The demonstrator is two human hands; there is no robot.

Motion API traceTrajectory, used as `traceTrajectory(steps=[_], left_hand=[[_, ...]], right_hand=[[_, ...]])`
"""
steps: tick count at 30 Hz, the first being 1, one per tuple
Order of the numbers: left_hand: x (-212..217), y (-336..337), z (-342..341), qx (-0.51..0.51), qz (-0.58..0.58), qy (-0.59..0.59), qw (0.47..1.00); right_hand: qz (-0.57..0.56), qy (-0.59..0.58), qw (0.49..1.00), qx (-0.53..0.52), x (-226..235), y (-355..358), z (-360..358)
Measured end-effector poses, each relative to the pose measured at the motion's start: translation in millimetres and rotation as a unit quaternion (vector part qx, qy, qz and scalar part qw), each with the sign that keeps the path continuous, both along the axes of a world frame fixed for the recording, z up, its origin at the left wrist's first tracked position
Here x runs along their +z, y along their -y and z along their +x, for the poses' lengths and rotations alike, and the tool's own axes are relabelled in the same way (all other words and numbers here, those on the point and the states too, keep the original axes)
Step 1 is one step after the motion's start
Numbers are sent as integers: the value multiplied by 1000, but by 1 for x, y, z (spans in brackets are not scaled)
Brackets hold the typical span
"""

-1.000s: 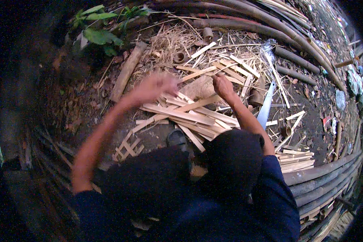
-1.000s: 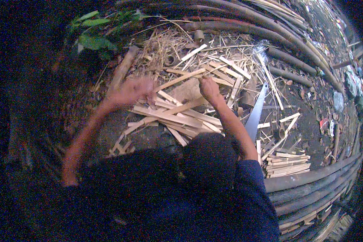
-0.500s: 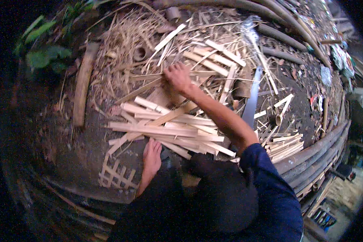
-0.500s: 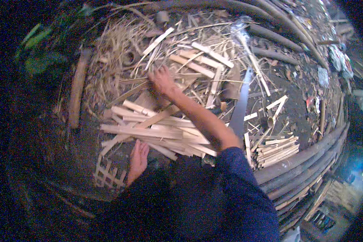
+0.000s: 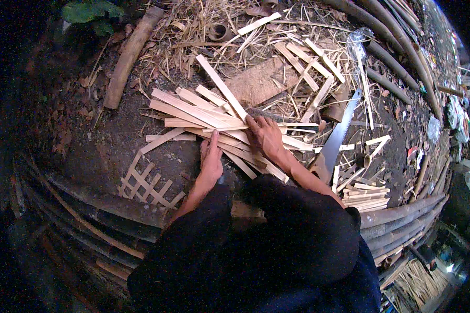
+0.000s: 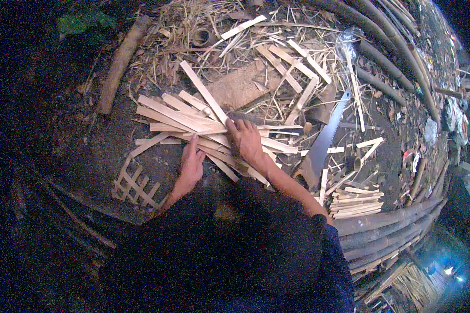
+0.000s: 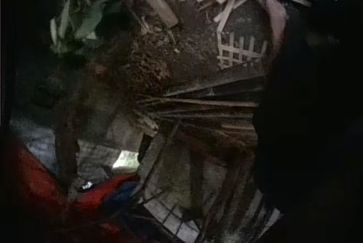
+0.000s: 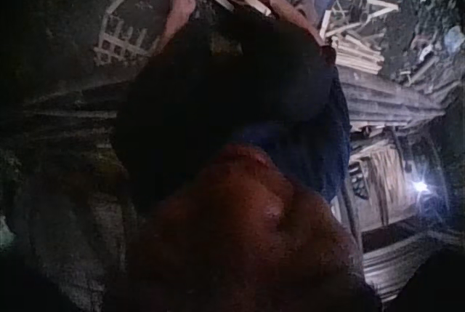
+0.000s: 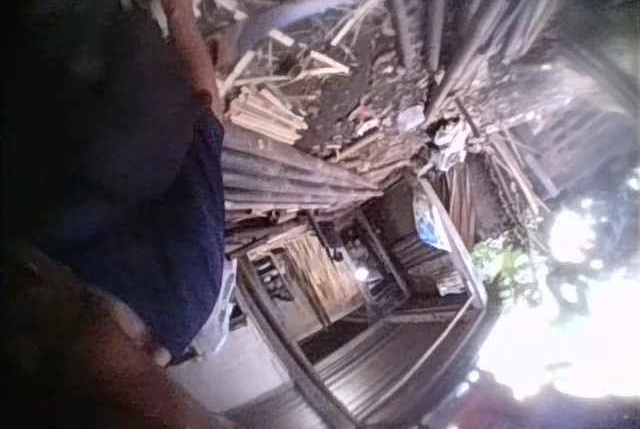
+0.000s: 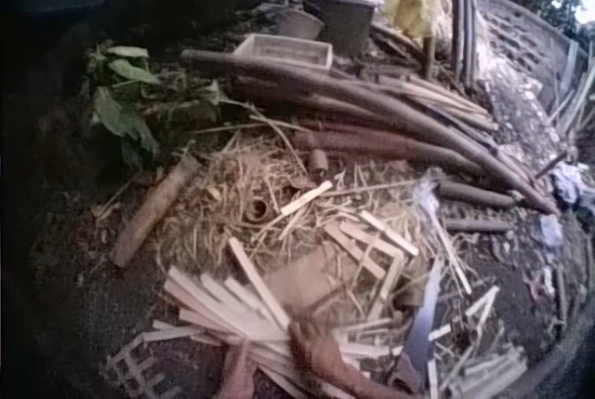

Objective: The person sits on the ground and repeatedly splits thin wooden strips using a machete. They pick up strips, position them on a wooden block, and strike them to split them into smaller pieces.

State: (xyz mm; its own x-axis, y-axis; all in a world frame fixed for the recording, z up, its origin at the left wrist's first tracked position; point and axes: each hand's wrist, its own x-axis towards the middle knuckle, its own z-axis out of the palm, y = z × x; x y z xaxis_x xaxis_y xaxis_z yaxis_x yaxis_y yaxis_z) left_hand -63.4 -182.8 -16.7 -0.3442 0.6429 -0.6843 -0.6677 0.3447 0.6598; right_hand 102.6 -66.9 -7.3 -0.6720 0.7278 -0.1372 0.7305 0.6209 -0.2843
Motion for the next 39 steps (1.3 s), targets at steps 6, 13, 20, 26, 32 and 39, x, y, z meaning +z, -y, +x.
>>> traceTrajectory(steps=[6,13,20,26,32,39], left_hand=[[-11,-2,8,55,-50,7,997],[-14,15,4,-323,-41,-505,799],[-25,14,-2,-229,108,-486,836],[-23,3,7,0,113,24,993],[11,0,-59,159,166,180,956],[82,-34,-220,62,26,-12,998]], right_hand=[[-62,-169,982,-53,5,-36,4],[-152,-41,980,-122,2,-27,-32],[-404,-50,904,-129,21,-18,-44],[-347,46,930,-113,22,10,-65],[-346,-64,931,-96,47,16,-126],[-199,-344,915,71,38,22,-212]])
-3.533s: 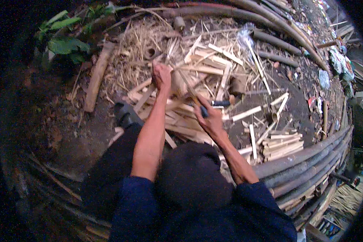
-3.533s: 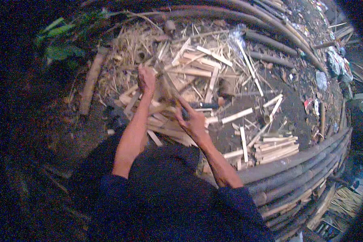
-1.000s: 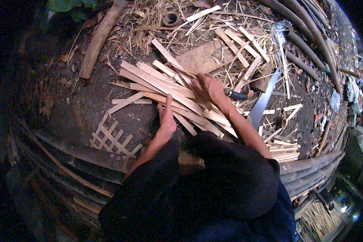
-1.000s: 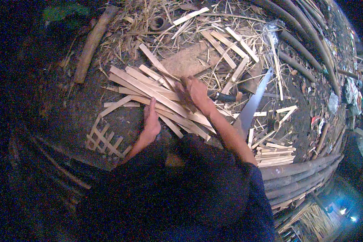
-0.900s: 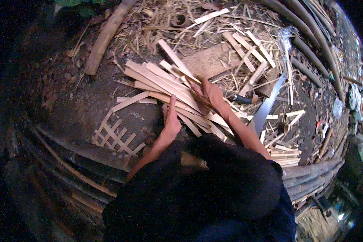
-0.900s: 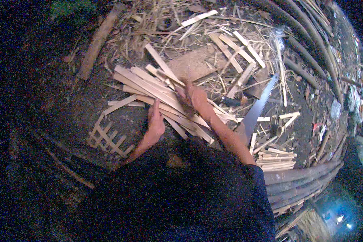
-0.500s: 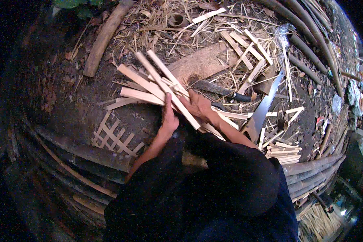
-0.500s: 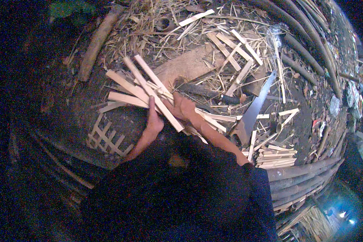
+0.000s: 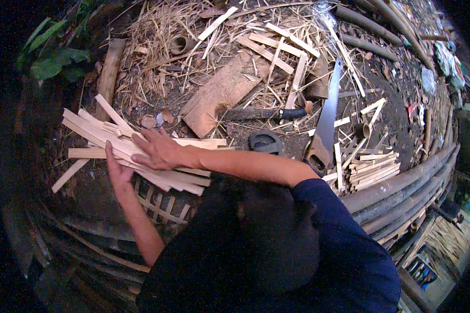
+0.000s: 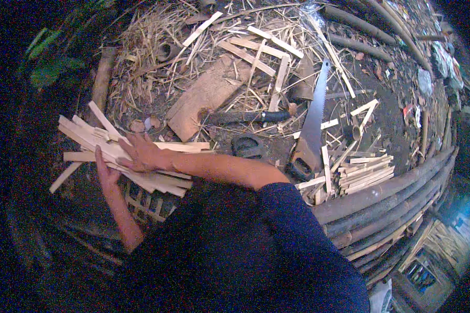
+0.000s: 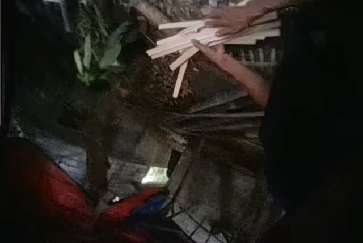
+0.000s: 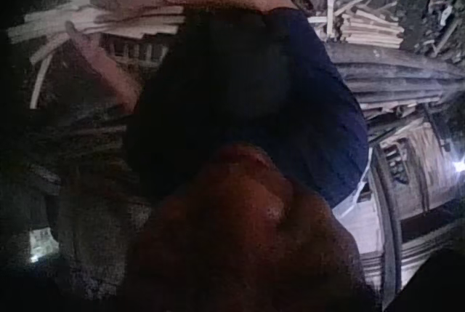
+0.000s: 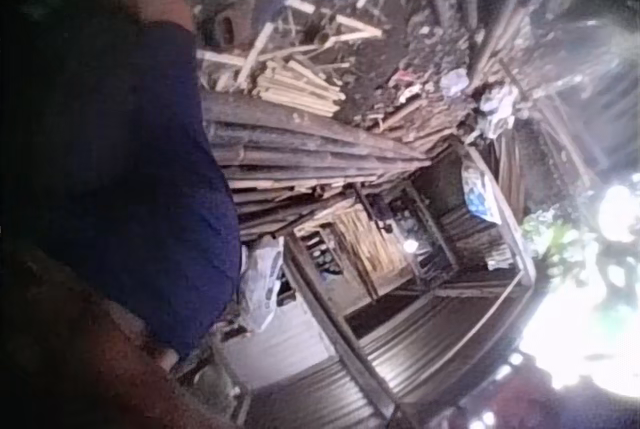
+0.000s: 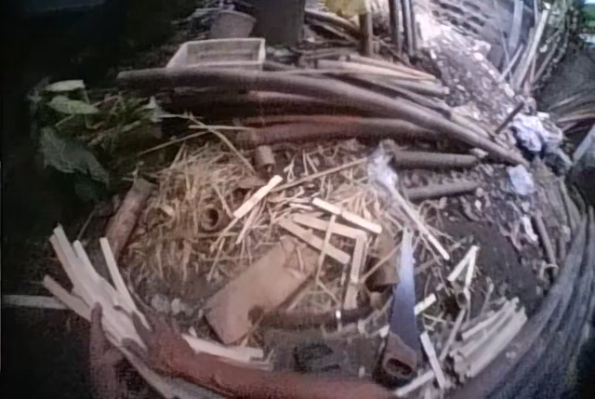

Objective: The person sits on the ground and repeatedly splits thin wooden strips using a machete. They pick up strips, position them on a wooden block, and strike them to split them into smaller pieces.

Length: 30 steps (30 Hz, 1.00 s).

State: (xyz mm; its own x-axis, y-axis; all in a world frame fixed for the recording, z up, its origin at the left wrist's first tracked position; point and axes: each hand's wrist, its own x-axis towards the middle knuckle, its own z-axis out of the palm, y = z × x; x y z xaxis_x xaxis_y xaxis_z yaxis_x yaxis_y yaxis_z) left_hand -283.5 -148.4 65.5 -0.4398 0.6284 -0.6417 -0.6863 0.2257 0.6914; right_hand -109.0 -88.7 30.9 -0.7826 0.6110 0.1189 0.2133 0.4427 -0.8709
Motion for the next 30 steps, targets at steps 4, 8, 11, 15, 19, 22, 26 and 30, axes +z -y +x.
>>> traceTrajectory(steps=[4,8,11,15,19,22,26,30], left_hand=[[-57,50,-113,-351,181,-441,806],[-69,12,-107,77,-207,-450,865],[-86,30,-55,26,-255,-739,623],[-70,12,43,-39,-242,-679,692],[-107,20,33,-34,-203,-586,784],[-99,31,30,-30,-225,-486,844],[-89,65,28,50,-26,-322,945],[-47,96,18,14,52,-207,977]], right_hand=[[-31,-6,999,34,-13,0,60],[68,99,976,-184,-43,-24,231],[191,288,910,-231,-89,-30,339],[243,417,859,-172,-98,-43,373],[280,550,781,-97,-102,-63,364],[262,451,846,-115,-95,-45,386],[16,423,897,-122,6,9,373],[-73,377,896,-222,23,88,409]])
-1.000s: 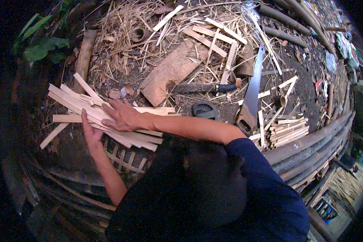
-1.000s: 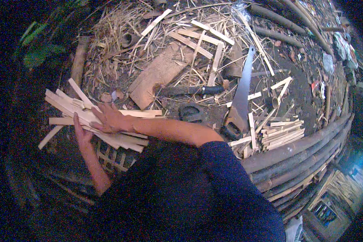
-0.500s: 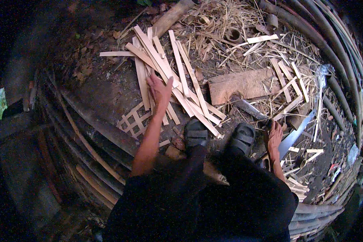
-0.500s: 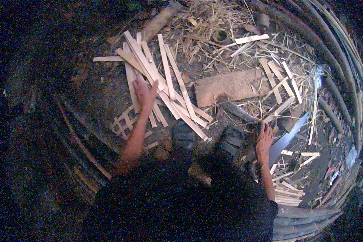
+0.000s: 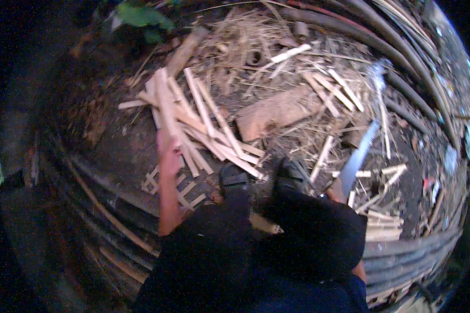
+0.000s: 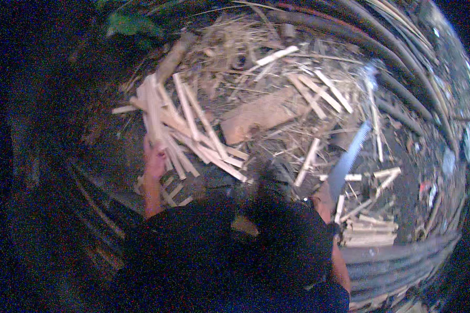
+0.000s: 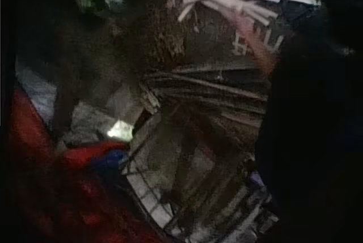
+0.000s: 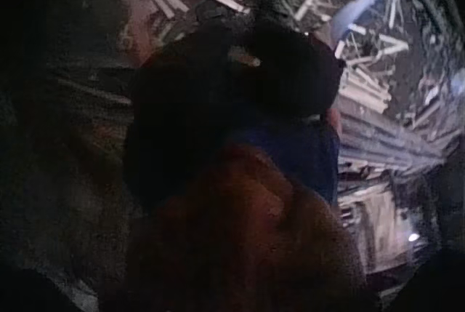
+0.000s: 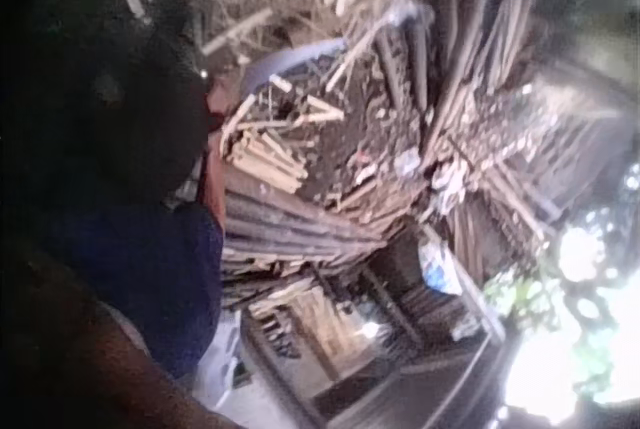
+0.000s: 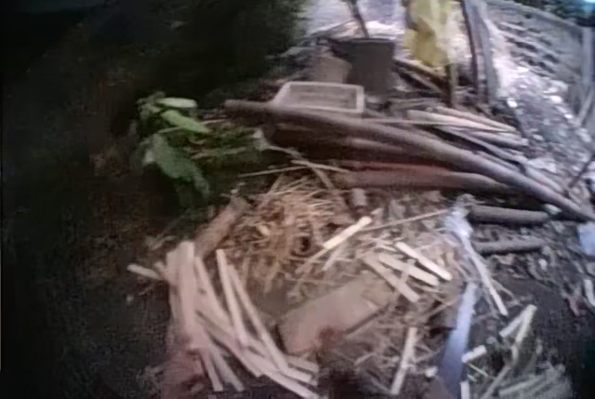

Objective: The person sits on the ground and repeatedly splits thin wooden strips using a machete. They pick up strips, position them on a wooden block, and strike them to split them into smaller pieces.

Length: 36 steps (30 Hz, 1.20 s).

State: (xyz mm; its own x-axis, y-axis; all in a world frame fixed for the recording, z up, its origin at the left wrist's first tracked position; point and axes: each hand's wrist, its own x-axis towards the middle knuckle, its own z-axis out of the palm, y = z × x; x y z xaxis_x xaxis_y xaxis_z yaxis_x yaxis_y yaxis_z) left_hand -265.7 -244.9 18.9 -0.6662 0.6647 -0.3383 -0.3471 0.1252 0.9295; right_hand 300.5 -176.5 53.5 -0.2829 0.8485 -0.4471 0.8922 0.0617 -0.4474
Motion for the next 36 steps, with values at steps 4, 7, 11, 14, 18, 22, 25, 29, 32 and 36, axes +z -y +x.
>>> traceTrajectory(steps=[4,7,11,14,18,22,25,29,32,36], left_hand=[[80,10,-12,46,121,87,988],[133,-5,-11,50,222,52,972],[221,-6,7,53,-45,-419,905],[238,-1,-24,1,-154,-620,770],[251,-11,-42,-56,-131,-812,566],[289,-9,-15,-34,-247,-628,737],[302,-44,22,96,72,-472,873],[304,-31,5,191,294,-193,917],[295,-84,33,171,311,-189,916],[270,-143,76,21,446,-102,889]], right_hand=[[-24,-51,994,-89,11,55,10],[-25,-82,986,-141,14,71,11],[-29,-136,976,-171,12,62,3],[-27,-185,964,-187,5,34,-17],[-45,-251,940,-227,-19,-12,-63],[-93,-302,915,-252,-51,-34,-102],[-24,-236,953,-191,-123,-31,-87],[-155,-317,909,-224,-42,-25,-114],[-61,-152,943,-291,-51,-32,-113],[-16,-223,937,-268,-17,-23,-100]])
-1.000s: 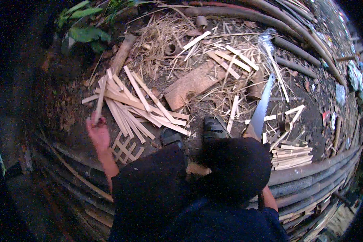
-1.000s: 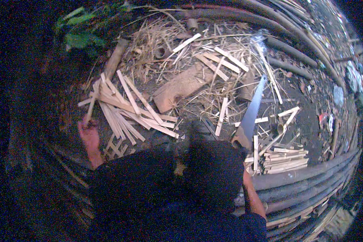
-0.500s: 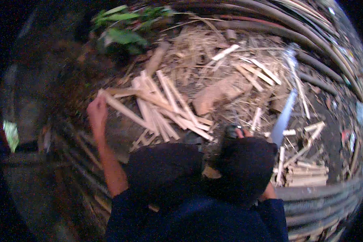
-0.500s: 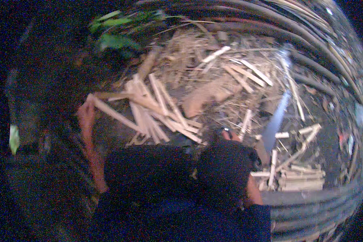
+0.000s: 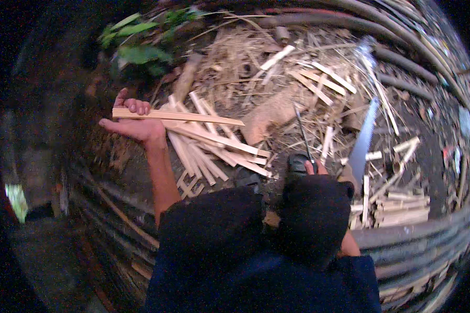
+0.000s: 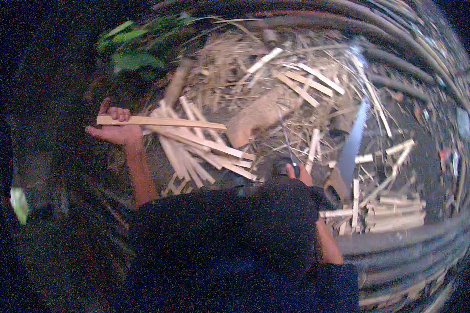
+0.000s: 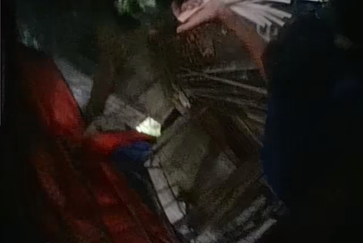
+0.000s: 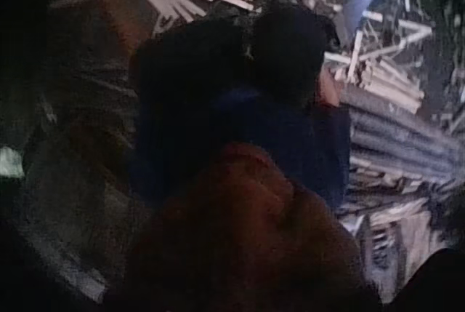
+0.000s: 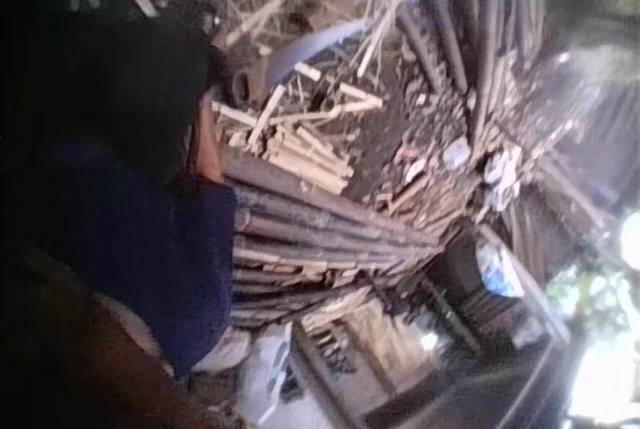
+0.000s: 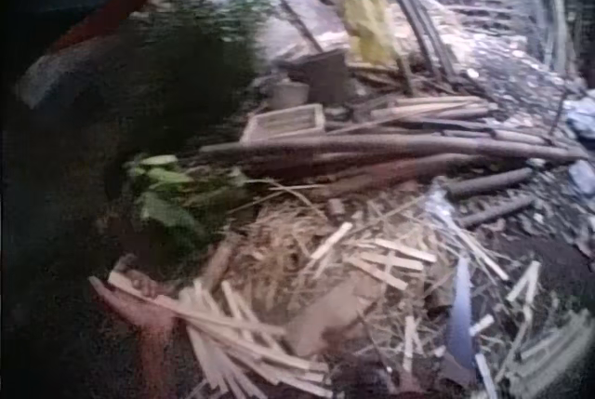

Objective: The person sits on the ground and repeatedly splits thin wooden strips using a machete. They pick up strips, position them on a wooden block, and strike them to split them into smaller pieces.

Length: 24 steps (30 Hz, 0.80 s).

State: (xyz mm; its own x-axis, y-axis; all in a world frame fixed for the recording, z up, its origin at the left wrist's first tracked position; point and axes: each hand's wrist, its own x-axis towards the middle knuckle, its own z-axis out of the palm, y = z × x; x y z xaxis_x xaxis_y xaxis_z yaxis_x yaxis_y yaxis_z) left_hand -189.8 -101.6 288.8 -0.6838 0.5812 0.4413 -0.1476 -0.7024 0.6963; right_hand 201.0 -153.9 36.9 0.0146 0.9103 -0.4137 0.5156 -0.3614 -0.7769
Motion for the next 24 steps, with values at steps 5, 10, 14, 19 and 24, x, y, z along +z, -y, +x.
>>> traceTrajectory(steps=[5,10,14,19,24], left_hand=[[-56,-58,80,104,-129,-1,986],[-98,-72,107,107,-137,-49,984],[-106,-74,99,105,-180,-44,977],[-99,-67,90,165,-201,-74,963],[-99,-71,123,122,-146,40,981]], right_hand=[[2,-20,1000,8,41,2,14],[-15,-30,999,30,39,0,8],[19,-35,997,64,32,-11,-17],[10,-106,985,134,46,-37,-62],[101,-145,964,198,69,-61,-96]])
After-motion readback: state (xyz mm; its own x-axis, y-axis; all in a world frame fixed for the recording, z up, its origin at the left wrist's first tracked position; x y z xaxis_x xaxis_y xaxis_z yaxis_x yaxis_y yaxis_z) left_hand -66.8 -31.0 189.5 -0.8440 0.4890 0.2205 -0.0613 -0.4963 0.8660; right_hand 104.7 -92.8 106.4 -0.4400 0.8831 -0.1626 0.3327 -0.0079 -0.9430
